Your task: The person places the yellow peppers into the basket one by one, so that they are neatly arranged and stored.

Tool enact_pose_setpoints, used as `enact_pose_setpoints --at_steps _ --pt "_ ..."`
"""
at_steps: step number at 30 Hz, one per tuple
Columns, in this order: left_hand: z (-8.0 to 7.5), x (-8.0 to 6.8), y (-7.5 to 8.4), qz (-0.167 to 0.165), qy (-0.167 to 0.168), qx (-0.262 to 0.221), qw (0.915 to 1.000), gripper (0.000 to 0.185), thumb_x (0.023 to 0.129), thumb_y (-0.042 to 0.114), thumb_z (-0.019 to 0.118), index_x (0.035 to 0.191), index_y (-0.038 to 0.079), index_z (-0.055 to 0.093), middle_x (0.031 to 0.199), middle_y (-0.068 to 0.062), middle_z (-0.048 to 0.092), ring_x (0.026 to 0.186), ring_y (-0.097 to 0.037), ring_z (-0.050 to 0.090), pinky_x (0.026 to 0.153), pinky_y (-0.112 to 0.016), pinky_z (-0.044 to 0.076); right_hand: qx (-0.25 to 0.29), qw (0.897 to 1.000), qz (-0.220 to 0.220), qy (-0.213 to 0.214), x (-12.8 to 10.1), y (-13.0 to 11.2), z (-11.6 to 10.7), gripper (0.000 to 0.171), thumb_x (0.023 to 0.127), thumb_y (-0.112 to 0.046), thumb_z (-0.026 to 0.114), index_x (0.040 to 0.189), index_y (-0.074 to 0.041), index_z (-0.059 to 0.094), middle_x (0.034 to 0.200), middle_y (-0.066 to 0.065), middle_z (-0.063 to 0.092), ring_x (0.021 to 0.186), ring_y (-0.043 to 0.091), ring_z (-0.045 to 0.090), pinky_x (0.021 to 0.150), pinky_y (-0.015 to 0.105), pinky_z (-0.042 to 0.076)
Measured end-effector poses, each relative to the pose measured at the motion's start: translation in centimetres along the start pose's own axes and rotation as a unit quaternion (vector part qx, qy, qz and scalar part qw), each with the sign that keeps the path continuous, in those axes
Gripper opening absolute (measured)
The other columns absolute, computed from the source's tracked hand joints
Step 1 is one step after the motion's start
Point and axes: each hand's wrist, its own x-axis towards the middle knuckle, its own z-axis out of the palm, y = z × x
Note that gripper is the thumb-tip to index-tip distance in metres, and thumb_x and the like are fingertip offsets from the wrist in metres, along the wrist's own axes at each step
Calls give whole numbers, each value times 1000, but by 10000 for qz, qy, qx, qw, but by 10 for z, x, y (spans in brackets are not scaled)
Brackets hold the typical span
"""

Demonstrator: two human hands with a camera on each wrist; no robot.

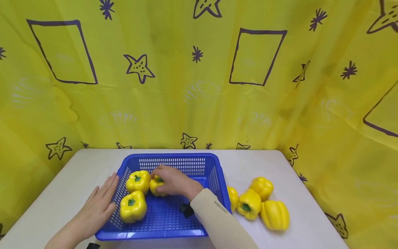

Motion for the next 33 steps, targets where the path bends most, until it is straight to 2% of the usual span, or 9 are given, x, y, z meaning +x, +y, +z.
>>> enact_pose_setpoints --at_steps 5,17,23,28,33 --pt "-1 0 -2 8 32 -43 10000 73 93 15 49 157 -1 18 165 -23 13 151 -46 12 116 -72 8 -6 9999 -104 115 2 -1 -2 37 87 -15 69 124 -14 65 128 -1 63 111 11 56 102 25 48" --pt "-1 0 -2 -8 34 0 10000 72 94 17 49 157 -1 19 165 -22 14 151 -46 13 115 -72 8 -135 9994 86 315 -2 -9 -14 39 88 -19 68 127 -14 64 130 0 62 117 15 58 103 29 49" --pt "0 0 0 -46 -1 32 10000 72 93 17 49 157 -1 20 165 -22 15 151 -46 13 116 -72 8 -179 9987 148 459 -12 -8 -22 39 88 -17 68 127 -14 65 129 1 62 117 18 59 102 32 50" --pt "0 -1 1 -24 61 34 10000 72 93 17 49 156 -2 20 165 -22 15 151 -46 14 116 -72 9 -79 9981 135 603 -21 -3 -29 38 88 -15 67 126 -12 65 125 4 63 110 21 60 95 33 52" --pt "0 -1 0 6 118 55 9999 72 93 17 49 156 -2 21 164 -22 17 151 -45 15 116 -72 10 -126 9970 150 746 -34 4 -35 34 90 -17 67 123 -11 65 123 7 65 114 22 61 100 39 51"
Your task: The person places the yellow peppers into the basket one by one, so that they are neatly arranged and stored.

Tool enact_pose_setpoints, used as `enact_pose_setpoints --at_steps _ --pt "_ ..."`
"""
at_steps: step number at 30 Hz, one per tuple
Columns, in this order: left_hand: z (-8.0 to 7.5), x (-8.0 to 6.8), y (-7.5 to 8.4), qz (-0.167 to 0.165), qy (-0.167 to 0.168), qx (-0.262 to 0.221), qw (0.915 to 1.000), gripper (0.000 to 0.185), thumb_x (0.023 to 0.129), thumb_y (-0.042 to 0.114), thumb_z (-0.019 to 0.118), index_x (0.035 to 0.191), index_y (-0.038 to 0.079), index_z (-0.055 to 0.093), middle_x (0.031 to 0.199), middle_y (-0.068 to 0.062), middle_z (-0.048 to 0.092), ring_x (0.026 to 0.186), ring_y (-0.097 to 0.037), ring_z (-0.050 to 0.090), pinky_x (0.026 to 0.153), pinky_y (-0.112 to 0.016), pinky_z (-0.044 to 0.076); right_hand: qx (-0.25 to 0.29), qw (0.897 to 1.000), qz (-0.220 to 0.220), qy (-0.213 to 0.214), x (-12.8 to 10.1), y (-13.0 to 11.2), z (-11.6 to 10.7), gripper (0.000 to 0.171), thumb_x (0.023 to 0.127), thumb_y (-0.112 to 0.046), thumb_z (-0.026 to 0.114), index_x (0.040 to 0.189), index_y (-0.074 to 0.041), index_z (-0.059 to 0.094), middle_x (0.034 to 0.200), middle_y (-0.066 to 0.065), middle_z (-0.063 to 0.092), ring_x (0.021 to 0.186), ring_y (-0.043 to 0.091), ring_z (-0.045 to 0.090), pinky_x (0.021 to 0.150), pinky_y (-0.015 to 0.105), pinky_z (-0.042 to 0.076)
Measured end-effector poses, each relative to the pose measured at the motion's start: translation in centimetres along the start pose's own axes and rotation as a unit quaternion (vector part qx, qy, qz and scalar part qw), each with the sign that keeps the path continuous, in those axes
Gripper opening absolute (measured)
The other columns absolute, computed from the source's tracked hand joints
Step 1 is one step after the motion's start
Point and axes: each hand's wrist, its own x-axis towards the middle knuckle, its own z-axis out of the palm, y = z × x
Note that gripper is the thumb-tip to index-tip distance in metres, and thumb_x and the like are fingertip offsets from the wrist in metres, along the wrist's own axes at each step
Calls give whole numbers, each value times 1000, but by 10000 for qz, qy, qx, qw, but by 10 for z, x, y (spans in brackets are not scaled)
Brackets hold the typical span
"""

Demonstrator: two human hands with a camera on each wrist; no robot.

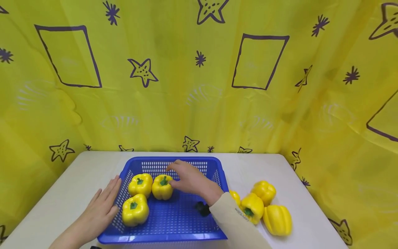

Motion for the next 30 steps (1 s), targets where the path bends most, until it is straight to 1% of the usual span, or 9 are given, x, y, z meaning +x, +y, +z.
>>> enact_pose_setpoints --at_steps 6,11,15,18,25,30 --pt "1 -1 -1 15 21 -17 10000 71 93 16 49 156 -3 21 164 -22 17 151 -45 15 115 -72 10 23 9993 385 -33 -18 7 -15 36 92 -22 66 126 -14 64 128 6 63 121 24 60 102 41 51" --pt "1 -1 -1 -13 -22 -32 10000 72 93 16 49 156 -3 21 164 -22 16 151 -46 14 115 -72 10 -53 9982 595 103 -33 13 -29 35 92 -23 67 126 -16 64 129 3 64 122 25 60 102 43 51" --pt "0 -2 0 -47 -65 -3 10000 72 93 16 50 156 -3 20 164 -22 16 151 -46 14 115 -72 9 -179 9978 589 225 -44 18 -36 34 92 -22 67 125 -16 64 126 1 64 120 23 60 100 42 52" --pt "0 -1 0 -42 -73 32 10000 72 93 16 50 156 -3 20 164 -22 16 151 -46 15 115 -72 9 -259 9977 549 291 -51 23 -40 32 92 -21 67 124 -15 65 125 2 64 118 23 61 98 42 53" --pt "1 0 1 -15 -69 67 10000 72 93 16 49 156 -2 20 164 -22 16 151 -45 16 115 -72 9 -460 9951 721 495 -69 34 -50 33 92 -20 67 124 -13 65 125 3 65 114 21 63 96 43 55" --pt "0 0 2 -36 -84 54 9999 72 93 16 49 156 -3 20 164 -22 16 151 -46 15 115 -72 9 -411 9943 740 653 -82 45 -56 31 93 -18 65 123 -11 64 122 5 66 116 26 63 97 46 54"
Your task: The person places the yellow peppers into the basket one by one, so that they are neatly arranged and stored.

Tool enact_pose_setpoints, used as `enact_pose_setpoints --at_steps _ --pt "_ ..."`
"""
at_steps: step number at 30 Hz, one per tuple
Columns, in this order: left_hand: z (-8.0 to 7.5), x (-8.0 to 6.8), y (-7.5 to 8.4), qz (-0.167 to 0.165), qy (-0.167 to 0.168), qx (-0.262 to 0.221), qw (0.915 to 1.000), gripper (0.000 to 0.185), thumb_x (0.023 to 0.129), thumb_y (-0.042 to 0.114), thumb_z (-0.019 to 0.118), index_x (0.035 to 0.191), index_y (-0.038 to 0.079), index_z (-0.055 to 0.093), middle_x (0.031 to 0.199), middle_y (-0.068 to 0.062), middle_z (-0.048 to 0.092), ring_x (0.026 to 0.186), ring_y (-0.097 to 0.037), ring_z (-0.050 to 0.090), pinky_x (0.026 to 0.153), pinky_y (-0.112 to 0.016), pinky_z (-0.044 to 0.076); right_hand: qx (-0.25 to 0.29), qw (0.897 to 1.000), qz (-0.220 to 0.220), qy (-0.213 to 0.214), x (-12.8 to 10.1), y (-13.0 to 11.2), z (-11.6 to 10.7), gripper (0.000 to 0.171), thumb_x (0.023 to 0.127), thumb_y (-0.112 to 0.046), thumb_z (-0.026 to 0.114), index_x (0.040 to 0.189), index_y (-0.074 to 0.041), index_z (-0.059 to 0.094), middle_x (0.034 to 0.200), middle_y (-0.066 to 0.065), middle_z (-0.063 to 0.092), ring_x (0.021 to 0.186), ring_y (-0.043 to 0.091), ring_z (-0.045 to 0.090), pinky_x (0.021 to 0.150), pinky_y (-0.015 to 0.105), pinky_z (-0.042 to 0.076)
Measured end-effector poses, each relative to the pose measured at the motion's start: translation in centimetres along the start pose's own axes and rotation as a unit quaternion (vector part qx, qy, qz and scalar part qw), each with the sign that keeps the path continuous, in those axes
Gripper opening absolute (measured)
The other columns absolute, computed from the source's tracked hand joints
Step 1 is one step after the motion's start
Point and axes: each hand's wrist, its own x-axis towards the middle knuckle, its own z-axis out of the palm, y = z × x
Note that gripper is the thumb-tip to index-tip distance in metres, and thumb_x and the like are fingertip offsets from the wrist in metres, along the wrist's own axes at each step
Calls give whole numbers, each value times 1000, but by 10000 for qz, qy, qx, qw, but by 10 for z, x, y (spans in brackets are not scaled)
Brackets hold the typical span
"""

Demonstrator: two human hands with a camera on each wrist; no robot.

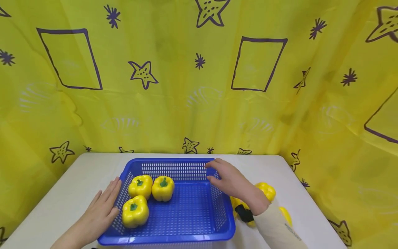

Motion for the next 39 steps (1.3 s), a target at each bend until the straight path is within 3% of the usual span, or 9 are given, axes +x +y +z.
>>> enact_pose_setpoints --at_steps 6,16,24,33,39 --pt "1 0 1 3 6 -93 10000 71 94 15 48 156 -2 19 165 -21 14 151 -45 14 115 -72 8 149 9995 223 163 -15 17 -4 31 93 -15 64 123 -6 64 123 11 67 115 33 62 96 52 54" --pt "0 -1 1 -19 -5 -120 9999 71 94 15 48 156 -2 18 165 -21 14 151 -45 14 115 -72 8 216 9962 842 106 -38 35 -9 30 94 -14 64 123 -5 64 121 12 66 110 32 61 91 53 55" --pt "0 -1 1 20 49 -167 9998 71 94 14 48 157 -2 18 165 -20 14 151 -45 14 116 -72 8 682 9858 1403 -621 -47 50 -1 30 93 -16 65 121 -4 65 119 12 67 109 31 62 91 50 56" --pt "1 -1 1 -42 -40 -95 9999 71 94 16 47 157 -2 18 165 -21 13 151 -45 14 116 -72 8 1264 9618 1976 -1414 -52 59 11 34 92 -19 63 122 -3 66 117 8 68 103 24 63 88 47 57" --pt "-1 0 1 -115 -132 -66 9998 71 95 16 46 157 -1 16 166 -20 11 152 -44 12 116 -72 7 1557 9552 1732 -1828 -51 65 9 35 94 -23 62 123 -5 65 119 9 68 101 23 64 87 47 57"
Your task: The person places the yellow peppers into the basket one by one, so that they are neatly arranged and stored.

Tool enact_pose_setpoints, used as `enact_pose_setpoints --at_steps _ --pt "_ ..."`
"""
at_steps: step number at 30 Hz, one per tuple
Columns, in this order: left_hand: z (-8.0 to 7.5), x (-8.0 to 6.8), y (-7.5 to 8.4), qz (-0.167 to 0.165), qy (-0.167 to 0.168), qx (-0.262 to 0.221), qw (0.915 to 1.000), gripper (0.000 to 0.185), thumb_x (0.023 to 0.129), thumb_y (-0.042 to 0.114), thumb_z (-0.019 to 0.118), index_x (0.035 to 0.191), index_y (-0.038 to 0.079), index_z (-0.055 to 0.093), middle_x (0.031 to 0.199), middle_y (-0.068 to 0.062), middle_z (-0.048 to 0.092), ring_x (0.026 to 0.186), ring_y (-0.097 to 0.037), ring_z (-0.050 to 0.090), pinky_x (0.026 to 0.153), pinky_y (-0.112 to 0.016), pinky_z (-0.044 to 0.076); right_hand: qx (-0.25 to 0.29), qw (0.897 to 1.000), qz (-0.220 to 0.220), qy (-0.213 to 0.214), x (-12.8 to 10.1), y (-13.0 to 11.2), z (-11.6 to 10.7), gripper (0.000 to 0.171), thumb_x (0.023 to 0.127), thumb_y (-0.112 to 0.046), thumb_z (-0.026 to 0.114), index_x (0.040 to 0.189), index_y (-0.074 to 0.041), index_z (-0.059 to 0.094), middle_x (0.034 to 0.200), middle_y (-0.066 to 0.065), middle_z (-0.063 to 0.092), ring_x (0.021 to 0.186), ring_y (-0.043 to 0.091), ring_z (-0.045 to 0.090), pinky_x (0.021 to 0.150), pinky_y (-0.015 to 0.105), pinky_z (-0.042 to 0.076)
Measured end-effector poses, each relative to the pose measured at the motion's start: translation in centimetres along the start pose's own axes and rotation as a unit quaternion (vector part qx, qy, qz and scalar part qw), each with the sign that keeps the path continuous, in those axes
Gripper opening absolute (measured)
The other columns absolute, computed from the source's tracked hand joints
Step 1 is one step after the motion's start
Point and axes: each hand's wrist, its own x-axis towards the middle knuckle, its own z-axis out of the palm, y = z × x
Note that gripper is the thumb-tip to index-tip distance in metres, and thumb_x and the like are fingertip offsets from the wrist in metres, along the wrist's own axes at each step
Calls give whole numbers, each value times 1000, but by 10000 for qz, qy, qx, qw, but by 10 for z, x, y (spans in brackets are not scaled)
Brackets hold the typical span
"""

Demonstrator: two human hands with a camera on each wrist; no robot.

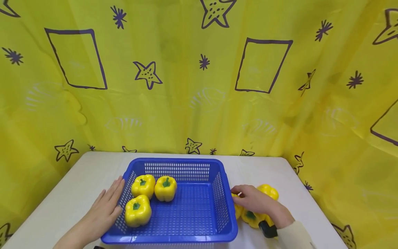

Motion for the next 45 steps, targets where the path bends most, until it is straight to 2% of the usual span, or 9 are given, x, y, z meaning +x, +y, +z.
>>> enact_pose_setpoints --at_steps 5,9,12,16,24,28,30,37,45 --pt "-1 1 0 -4 -48 -41 10000 71 95 17 46 157 0 15 166 -19 10 152 -44 11 117 -71 6 119 9971 -505 -548 1 4 -4 35 96 -27 60 127 -10 64 123 9 67 103 23 63 89 46 56" --pt "0 1 0 11 -32 -52 10000 71 95 16 46 157 -1 15 166 -19 10 152 -44 12 116 -71 6 114 9963 -615 -592 -1 5 -4 38 99 -22 53 135 -12 60 131 8 65 106 22 60 94 48 54" --pt "0 1 0 15 -15 -76 10000 71 95 16 47 157 -1 15 166 -19 10 152 -44 12 117 -71 6 -13 9974 -572 -448 -2 7 -4 39 101 -22 50 138 -11 58 133 10 64 107 23 59 97 53 52" --pt "1 1 0 17 5 -121 9999 71 95 15 47 157 -1 16 166 -19 10 152 -44 11 117 -71 6 -180 9990 -381 -161 -5 8 -5 41 102 -29 49 138 -10 57 136 16 61 119 36 58 101 63 46" --pt "1 0 0 29 101 -97 9999 71 95 15 47 157 -2 17 166 -20 11 152 -44 13 116 -71 7 -421 9969 -44 665 -3 9 -4 44 104 -36 45 134 -7 57 134 16 61 129 43 52 106 62 42" --pt "1 -1 0 32 107 -121 9999 71 95 15 47 157 -2 17 166 -20 11 151 -45 13 116 -71 7 -480 9952 -200 829 -2 10 -2 35 104 -29 45 130 -10 62 127 10 65 123 37 57 105 60 45" --pt "1 -1 0 44 123 -127 9998 71 95 15 47 157 -2 17 166 -20 11 151 -45 13 116 -71 7 -574 9943 -185 879 -1 10 0 32 102 -29 51 126 -13 65 122 6 66 118 31 60 103 57 47" --pt "1 -1 0 54 147 -135 9998 71 95 14 47 157 -2 17 166 -20 12 151 -45 14 116 -71 7 -1004 9898 83 1003 7 6 7 37 84 -27 76 117 -18 63 108 2 64 90 15 58 84 39 56" --pt "1 -1 1 43 133 -102 9998 70 95 15 46 157 -1 17 166 -20 11 151 -45 14 117 -71 7 -1047 9827 176 1517 17 3 13 45 81 -40 77 115 -16 60 106 2 62 93 16 57 87 39 56"
